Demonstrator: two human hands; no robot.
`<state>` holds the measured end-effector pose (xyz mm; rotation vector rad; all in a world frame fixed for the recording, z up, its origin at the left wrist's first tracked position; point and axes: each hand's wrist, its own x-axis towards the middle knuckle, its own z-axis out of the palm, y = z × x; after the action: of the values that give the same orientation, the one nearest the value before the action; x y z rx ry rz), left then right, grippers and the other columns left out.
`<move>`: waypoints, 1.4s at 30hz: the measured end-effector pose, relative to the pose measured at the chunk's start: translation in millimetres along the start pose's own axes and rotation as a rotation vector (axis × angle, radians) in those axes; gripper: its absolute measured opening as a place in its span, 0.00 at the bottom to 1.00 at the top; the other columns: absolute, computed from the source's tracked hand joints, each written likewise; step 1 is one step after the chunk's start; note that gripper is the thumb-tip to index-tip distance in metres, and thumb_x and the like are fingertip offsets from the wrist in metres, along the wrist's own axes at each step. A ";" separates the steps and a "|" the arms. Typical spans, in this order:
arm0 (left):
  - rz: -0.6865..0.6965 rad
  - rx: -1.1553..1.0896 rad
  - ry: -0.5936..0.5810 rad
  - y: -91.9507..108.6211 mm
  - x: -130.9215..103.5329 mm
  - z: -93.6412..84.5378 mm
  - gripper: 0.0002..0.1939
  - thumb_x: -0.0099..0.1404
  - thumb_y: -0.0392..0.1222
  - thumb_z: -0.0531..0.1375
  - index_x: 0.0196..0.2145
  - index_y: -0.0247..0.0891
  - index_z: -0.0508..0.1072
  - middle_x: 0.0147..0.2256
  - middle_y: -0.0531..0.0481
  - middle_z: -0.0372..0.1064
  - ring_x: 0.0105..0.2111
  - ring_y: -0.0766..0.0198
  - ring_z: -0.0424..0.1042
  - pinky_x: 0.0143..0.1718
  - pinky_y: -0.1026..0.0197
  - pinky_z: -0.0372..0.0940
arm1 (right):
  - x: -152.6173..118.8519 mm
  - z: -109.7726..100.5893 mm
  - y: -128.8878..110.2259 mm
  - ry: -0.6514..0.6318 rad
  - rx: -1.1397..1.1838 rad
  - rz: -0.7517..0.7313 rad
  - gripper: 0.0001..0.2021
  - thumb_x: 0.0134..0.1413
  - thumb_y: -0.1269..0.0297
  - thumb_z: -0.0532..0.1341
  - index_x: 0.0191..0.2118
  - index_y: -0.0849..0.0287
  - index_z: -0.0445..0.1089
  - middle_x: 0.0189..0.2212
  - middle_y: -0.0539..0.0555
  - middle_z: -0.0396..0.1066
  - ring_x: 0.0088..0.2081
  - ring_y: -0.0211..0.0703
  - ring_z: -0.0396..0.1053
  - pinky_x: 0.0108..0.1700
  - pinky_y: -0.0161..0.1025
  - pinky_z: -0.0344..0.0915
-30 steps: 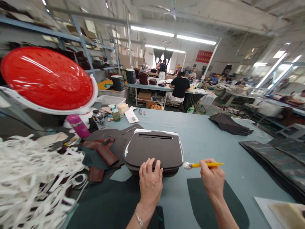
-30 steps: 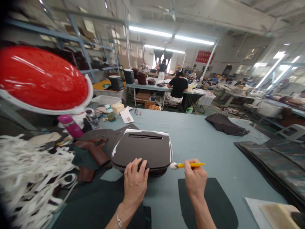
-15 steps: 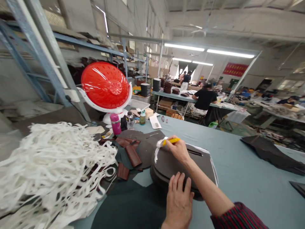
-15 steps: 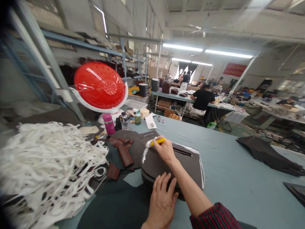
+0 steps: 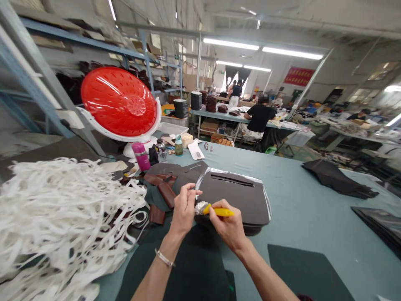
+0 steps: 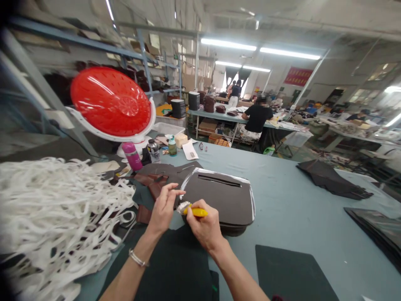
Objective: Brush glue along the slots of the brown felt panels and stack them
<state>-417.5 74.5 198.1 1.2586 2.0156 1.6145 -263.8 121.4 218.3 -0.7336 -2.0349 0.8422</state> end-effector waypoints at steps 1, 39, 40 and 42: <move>0.012 0.087 -0.049 1.1 1.1 5.1 0.16 0.69 0.47 0.43 0.48 0.42 0.64 0.39 0.51 0.75 0.43 0.63 0.70 0.49 0.55 0.58 | -12.3 -9.7 5.3 0.019 -0.020 0.006 0.08 0.55 0.60 0.58 0.29 0.58 0.67 0.22 0.48 0.67 0.21 0.34 0.62 0.26 0.31 0.59; 0.273 0.681 -0.067 26.6 -30.1 85.9 0.14 0.66 0.41 0.51 0.47 0.47 0.71 0.49 0.47 0.68 0.48 0.55 0.64 0.49 0.49 0.55 | 73.7 -63.8 93.7 0.526 -0.411 0.228 0.10 0.51 0.59 0.56 0.28 0.57 0.73 0.22 0.49 0.72 0.24 0.38 0.66 0.29 0.33 0.59; 0.266 0.680 -0.062 29.4 -30.0 88.1 0.14 0.66 0.41 0.51 0.46 0.46 0.71 0.48 0.47 0.68 0.48 0.55 0.64 0.49 0.49 0.55 | 60.5 -85.2 99.3 0.604 -0.479 0.260 0.11 0.51 0.58 0.56 0.28 0.57 0.72 0.22 0.50 0.71 0.23 0.39 0.66 0.29 0.33 0.59; 0.251 0.688 -0.072 39.2 -29.3 94.7 0.13 0.67 0.41 0.50 0.43 0.44 0.72 0.45 0.46 0.69 0.46 0.54 0.65 0.48 0.47 0.56 | 32.8 -122.4 103.4 0.730 -0.527 0.284 0.13 0.52 0.56 0.56 0.30 0.58 0.72 0.23 0.51 0.72 0.24 0.40 0.67 0.30 0.34 0.59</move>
<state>-319.0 114.9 191.8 1.8202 2.5510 0.9407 -157.8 245.8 210.1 -1.4068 -1.4889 0.1074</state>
